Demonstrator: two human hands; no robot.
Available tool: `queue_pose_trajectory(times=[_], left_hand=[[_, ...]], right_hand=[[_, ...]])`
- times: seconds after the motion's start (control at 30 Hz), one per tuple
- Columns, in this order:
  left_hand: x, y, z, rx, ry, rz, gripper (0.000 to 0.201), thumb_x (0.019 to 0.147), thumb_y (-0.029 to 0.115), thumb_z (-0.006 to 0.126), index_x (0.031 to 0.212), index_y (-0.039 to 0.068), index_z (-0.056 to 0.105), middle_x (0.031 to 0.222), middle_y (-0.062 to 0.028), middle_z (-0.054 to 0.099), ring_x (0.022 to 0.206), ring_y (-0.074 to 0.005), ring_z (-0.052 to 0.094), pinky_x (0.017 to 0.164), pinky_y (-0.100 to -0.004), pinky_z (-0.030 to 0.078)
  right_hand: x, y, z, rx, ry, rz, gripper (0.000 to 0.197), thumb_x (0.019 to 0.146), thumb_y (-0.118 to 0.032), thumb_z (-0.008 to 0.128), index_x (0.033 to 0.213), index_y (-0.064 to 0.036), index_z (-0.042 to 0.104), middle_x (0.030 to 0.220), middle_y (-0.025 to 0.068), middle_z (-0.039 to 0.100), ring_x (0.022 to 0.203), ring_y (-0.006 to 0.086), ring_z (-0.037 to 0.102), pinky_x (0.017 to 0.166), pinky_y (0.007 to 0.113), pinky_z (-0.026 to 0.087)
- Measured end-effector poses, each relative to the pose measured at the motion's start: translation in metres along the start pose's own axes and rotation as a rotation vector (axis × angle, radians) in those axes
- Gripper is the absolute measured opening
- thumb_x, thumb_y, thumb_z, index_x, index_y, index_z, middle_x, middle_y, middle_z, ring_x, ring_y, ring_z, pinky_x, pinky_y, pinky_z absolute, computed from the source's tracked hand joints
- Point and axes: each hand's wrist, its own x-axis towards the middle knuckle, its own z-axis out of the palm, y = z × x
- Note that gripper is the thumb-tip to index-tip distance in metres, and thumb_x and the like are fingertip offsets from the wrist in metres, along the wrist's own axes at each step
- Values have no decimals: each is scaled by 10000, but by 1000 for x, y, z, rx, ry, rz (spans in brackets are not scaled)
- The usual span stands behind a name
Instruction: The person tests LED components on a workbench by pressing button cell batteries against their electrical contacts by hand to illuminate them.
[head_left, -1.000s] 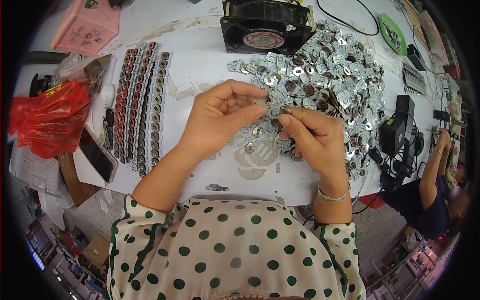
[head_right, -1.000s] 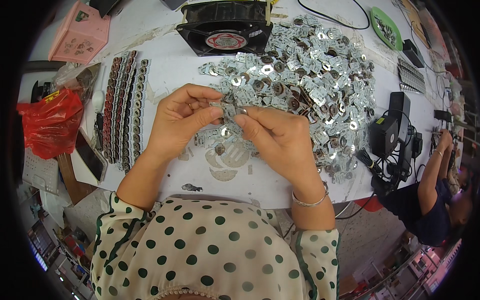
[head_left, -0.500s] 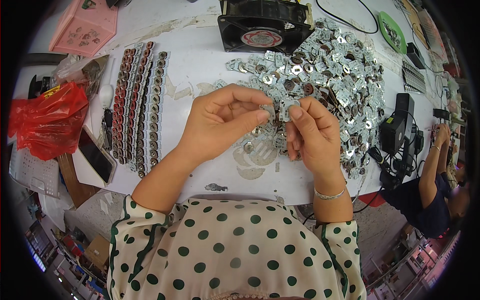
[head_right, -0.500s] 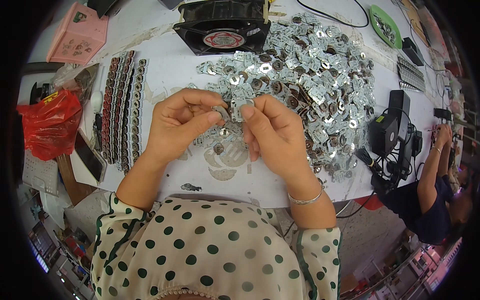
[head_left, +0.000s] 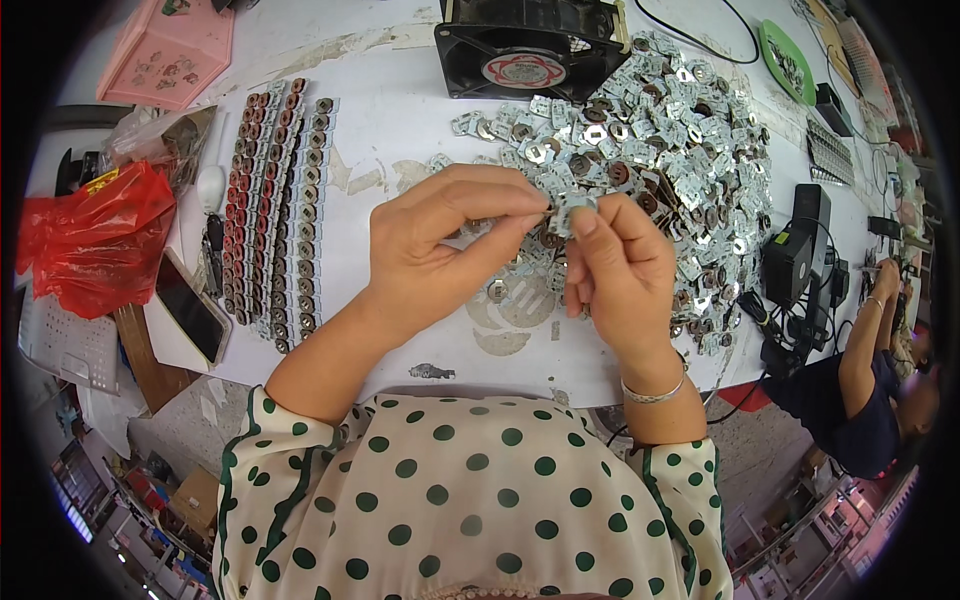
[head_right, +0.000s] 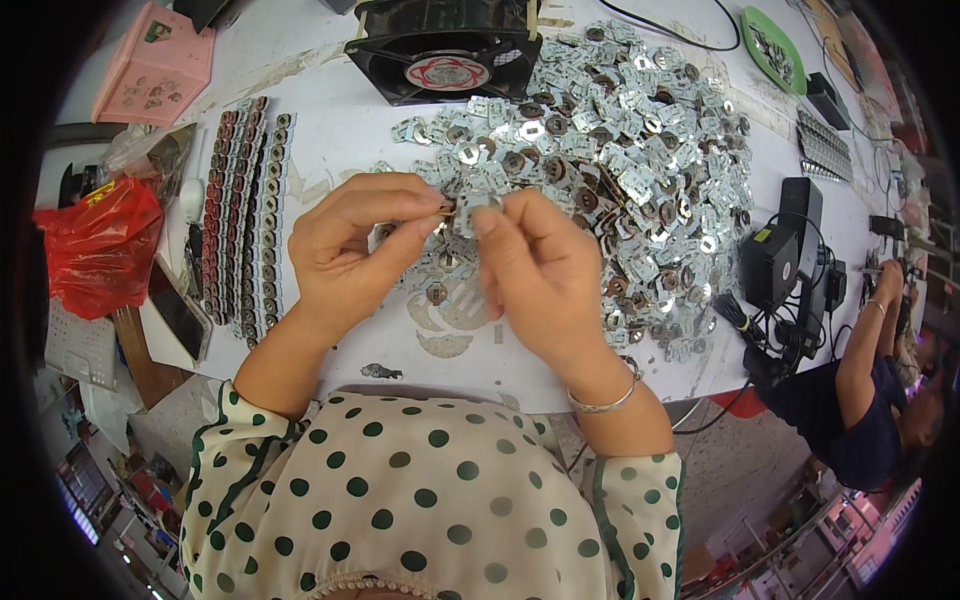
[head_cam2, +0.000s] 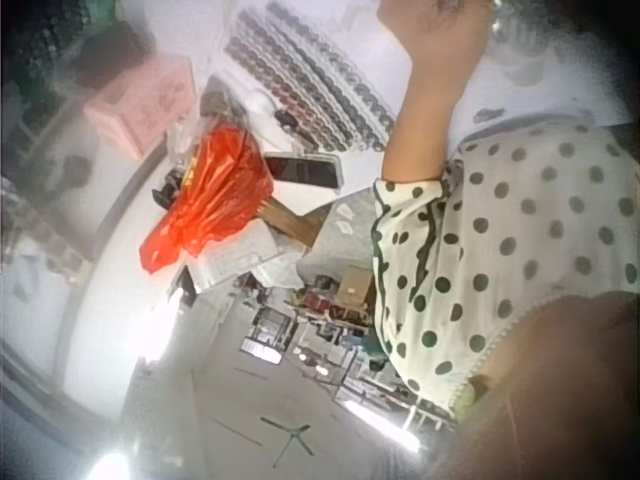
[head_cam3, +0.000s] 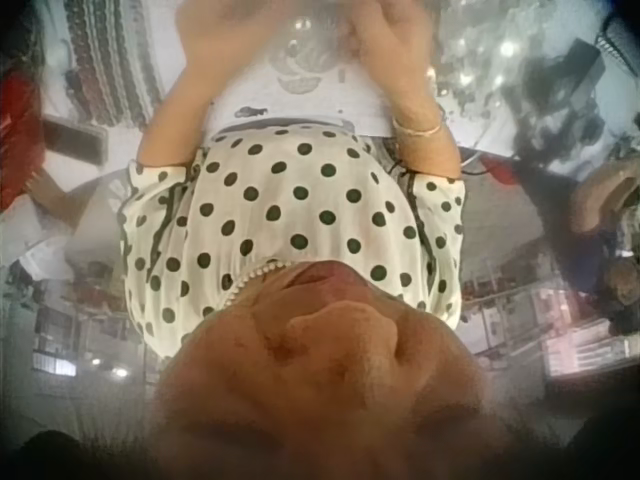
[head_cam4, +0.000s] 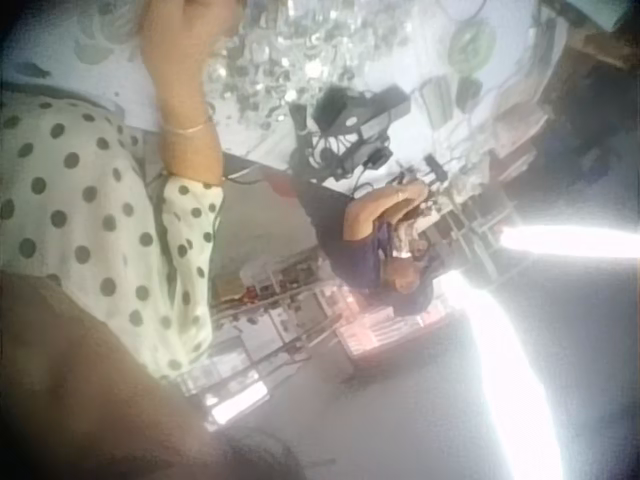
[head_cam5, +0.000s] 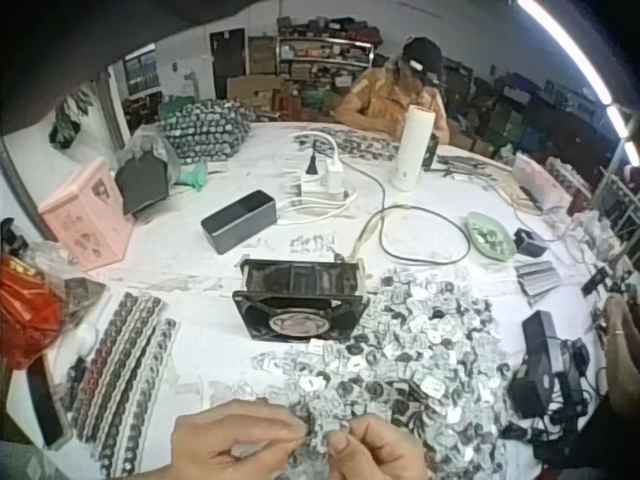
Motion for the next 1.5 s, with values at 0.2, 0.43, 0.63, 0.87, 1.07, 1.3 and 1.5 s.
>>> queue_pose_trajectory(times=[0.2, 0.43, 0.63, 0.87, 1.07, 1.3, 1.5], left_hand=[[-4, 3, 4, -15, 29, -96, 235, 797, -124, 665, 1011, -28, 653, 1039, -150, 652, 925, -184, 636, 804, -283, 520], [4, 6, 13, -61, 65, -72, 177, 797, -67, 683, 958, 6, 696, 957, -127, 689, 851, -167, 664, 720, -262, 545], [-3, 3, 14, 171, 10, -138, 159, 798, -74, 685, 943, -9, 696, 958, -138, 685, 885, -186, 651, 758, -262, 517], [-3, -4, 8, -147, -30, -311, 179, 857, -92, 621, 1032, -54, 605, 1053, -120, 580, 865, -137, 615, 771, -250, 538], [2, -2, 0, -233, -118, -425, 172, 854, -81, 634, 1024, -64, 612, 1041, -118, 585, 809, -143, 642, 711, -246, 558], [-3, 12, -18, -189, -197, -524, 214, 857, -49, 641, 1070, -62, 639, 1030, -115, 590, 773, -160, 653, 713, -253, 557], [22, 13, -12, -262, -363, -511, 258, 879, -28, 618, 1135, -33, 650, 1014, -109, 615, 779, -148, 658, 690, -235, 539]], right_hand=[[2, 2, -3, -70, -38, -17, 242, 972, -175, 555, 764, -57, 515, 552, -27, 513, 433, 23, 443, 398, 193, 335], [1, -5, -4, 29, -13, 47, 228, 969, -172, 554, 776, -54, 527, 560, -18, 527, 431, 43, 474, 399, 200, 360], [12, -1, -17, -402, 11, -230, 147, 901, -127, 609, 809, -16, 582, 596, 54, 565, 462, 147, 556, 448, 283, 445], [14, 4, -28, -713, 117, -635, 150, 879, -158, 639, 846, -13, 620, 730, 117, 603, 631, 304, 600, 561, 376, 479], [13, 3, -37, -552, -231, -530, 152, 882, -174, 636, 868, -24, 657, 706, 109, 633, 629, 315, 610, 573, 378, 481], [11, -6, -25, -253, -398, -122, 181, 902, -205, 642, 853, -32, 671, 615, 55, 650, 500, 113, 592, 465, 269, 437], [8, -17, -25, -94, -250, 207, 238, 941, -225, 600, 792, -50, 660, 557, -8, 569, 417, 46, 476, 388, 202, 373]])
